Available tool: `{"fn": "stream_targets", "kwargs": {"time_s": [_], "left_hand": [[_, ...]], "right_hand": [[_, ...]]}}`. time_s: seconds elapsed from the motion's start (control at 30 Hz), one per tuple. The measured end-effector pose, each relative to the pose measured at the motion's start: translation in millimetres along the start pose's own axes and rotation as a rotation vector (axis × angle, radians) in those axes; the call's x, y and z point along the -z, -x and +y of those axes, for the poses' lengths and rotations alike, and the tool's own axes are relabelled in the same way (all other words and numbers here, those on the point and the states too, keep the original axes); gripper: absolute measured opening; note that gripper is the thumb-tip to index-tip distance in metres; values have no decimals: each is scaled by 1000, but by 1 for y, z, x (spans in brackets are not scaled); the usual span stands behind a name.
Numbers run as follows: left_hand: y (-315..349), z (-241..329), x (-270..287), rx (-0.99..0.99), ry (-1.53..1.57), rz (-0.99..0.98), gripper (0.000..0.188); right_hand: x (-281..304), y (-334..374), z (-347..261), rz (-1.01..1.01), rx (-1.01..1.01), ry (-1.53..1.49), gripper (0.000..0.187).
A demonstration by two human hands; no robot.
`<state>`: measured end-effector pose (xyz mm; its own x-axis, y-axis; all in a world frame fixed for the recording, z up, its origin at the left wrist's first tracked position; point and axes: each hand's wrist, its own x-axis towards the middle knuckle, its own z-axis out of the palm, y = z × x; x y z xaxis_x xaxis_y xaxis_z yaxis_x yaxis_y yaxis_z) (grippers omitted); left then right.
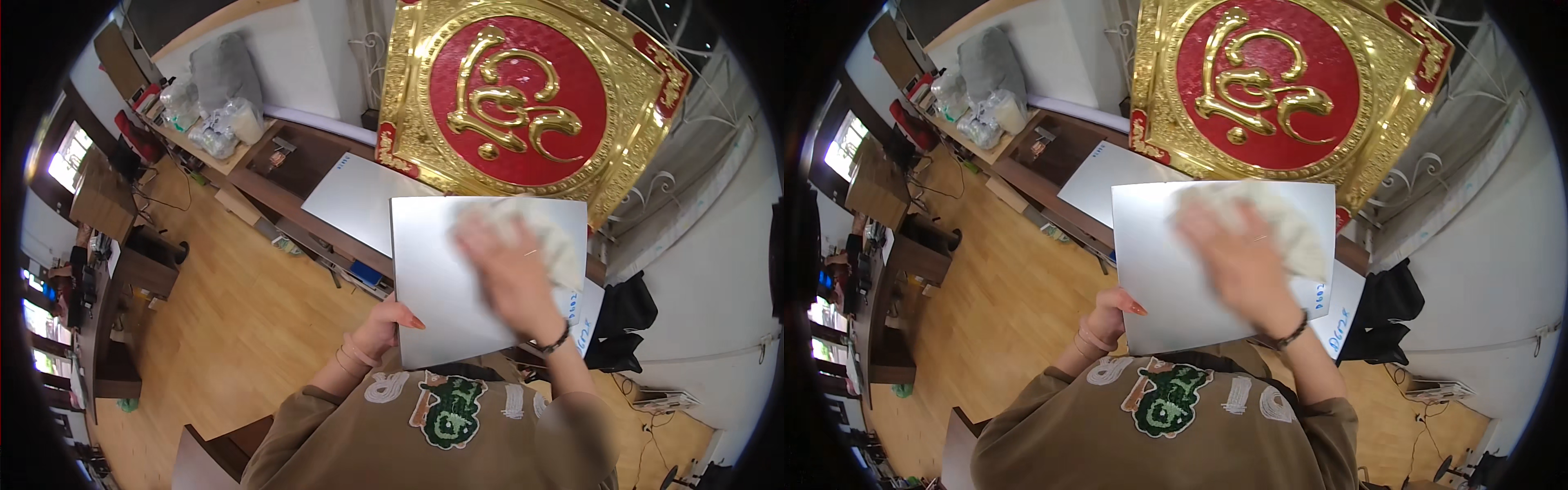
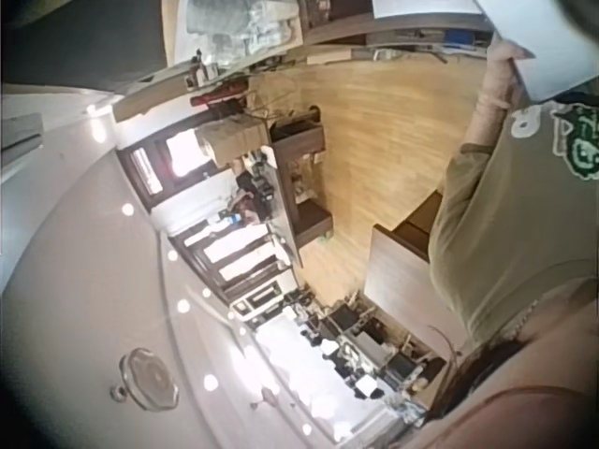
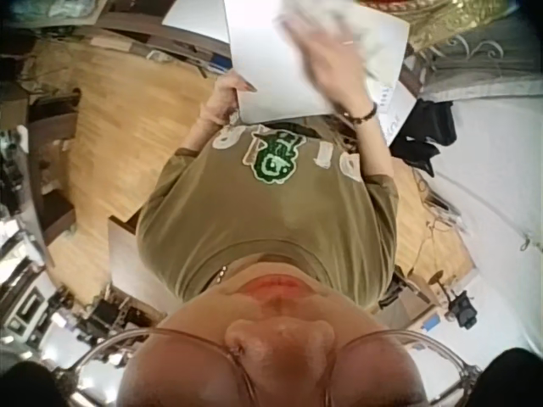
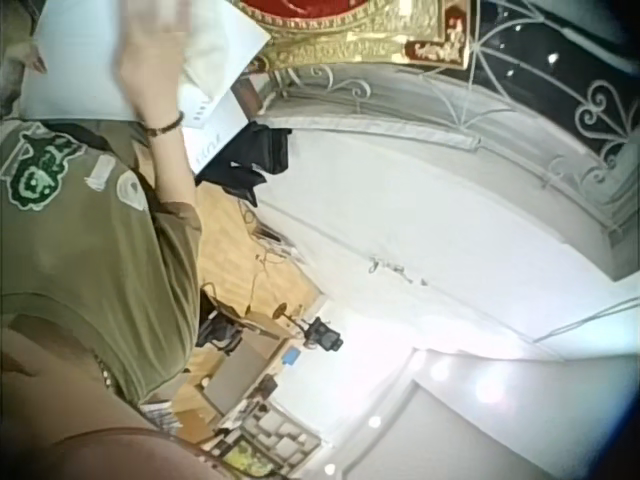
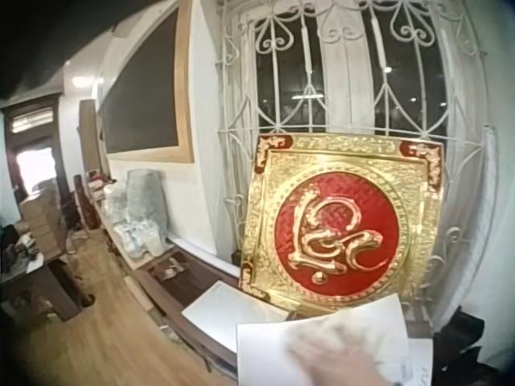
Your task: The person is wiping down books, a laptop, and a large decorative wall hanging with a white cloth on a desk.
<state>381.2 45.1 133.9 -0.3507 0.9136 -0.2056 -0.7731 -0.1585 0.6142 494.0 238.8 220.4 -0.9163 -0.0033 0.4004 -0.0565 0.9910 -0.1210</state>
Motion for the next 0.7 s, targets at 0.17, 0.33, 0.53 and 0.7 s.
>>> {"fn": "stream_targets", "kwargs": {"time_s": [0.17,0.33,0.53,0.7], "left_hand": [[-3,58,33,26,65,192,25],[-13,107,129,73,42,30,42],[-40,198,199,104,90,44,32],[-66,258,218,395,-131,150,50]], "right_hand": [[-26,42,80,645,-784,-659,34],[-59,37,18,539,-1194,-1510,44],[-125,-3,-31,302,-1127,-1783,55],[-171,-55,-43,374,-1226,-1843,40]]}}
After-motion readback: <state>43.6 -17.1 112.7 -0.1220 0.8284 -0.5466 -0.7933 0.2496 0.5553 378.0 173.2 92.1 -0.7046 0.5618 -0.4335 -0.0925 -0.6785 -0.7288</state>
